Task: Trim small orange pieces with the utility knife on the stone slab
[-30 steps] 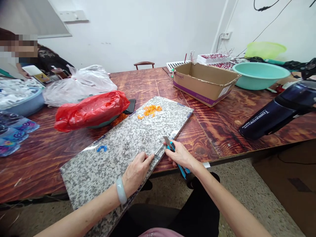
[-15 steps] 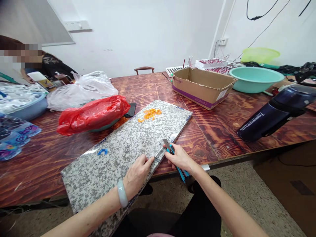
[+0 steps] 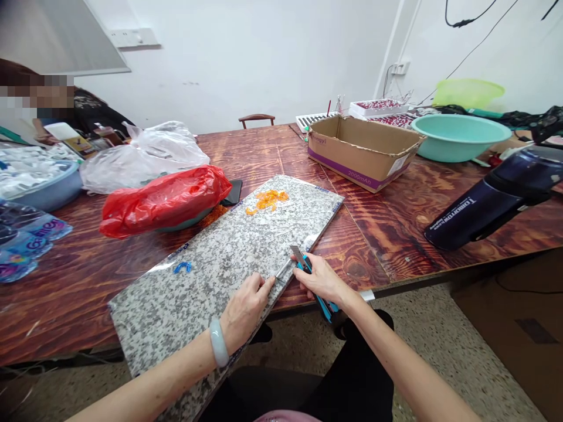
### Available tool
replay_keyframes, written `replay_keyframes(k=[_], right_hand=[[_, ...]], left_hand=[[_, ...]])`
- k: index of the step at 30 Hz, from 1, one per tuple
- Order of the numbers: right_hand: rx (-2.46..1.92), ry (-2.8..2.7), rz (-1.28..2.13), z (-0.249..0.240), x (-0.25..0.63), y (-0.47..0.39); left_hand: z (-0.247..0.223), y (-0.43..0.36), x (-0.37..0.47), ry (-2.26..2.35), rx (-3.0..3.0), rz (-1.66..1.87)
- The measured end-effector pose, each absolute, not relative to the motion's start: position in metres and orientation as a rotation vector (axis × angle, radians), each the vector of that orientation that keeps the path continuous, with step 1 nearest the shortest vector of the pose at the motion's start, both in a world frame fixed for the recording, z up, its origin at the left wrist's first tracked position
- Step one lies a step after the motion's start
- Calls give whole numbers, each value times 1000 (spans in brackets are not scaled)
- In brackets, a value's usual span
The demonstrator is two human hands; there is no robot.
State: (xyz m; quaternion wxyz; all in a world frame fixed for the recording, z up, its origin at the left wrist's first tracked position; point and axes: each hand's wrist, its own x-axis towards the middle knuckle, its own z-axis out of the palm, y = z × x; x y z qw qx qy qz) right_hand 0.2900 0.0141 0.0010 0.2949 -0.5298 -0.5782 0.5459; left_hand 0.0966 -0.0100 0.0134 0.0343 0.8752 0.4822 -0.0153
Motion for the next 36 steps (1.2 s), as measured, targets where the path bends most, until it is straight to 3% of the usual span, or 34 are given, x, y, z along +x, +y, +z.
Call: replay_keyframes(k=[13,24,36], right_hand=[[-1441,-1588,1429,7,291,14],[-1687,-2088,777,19,285,-4],[-1896,-2478,600,18,263,-18]], left_hand=[[9,-10,96,1458,2771,16],[8,-12,96,1454,2777,50],[10,-13,97,1452,2776,38]])
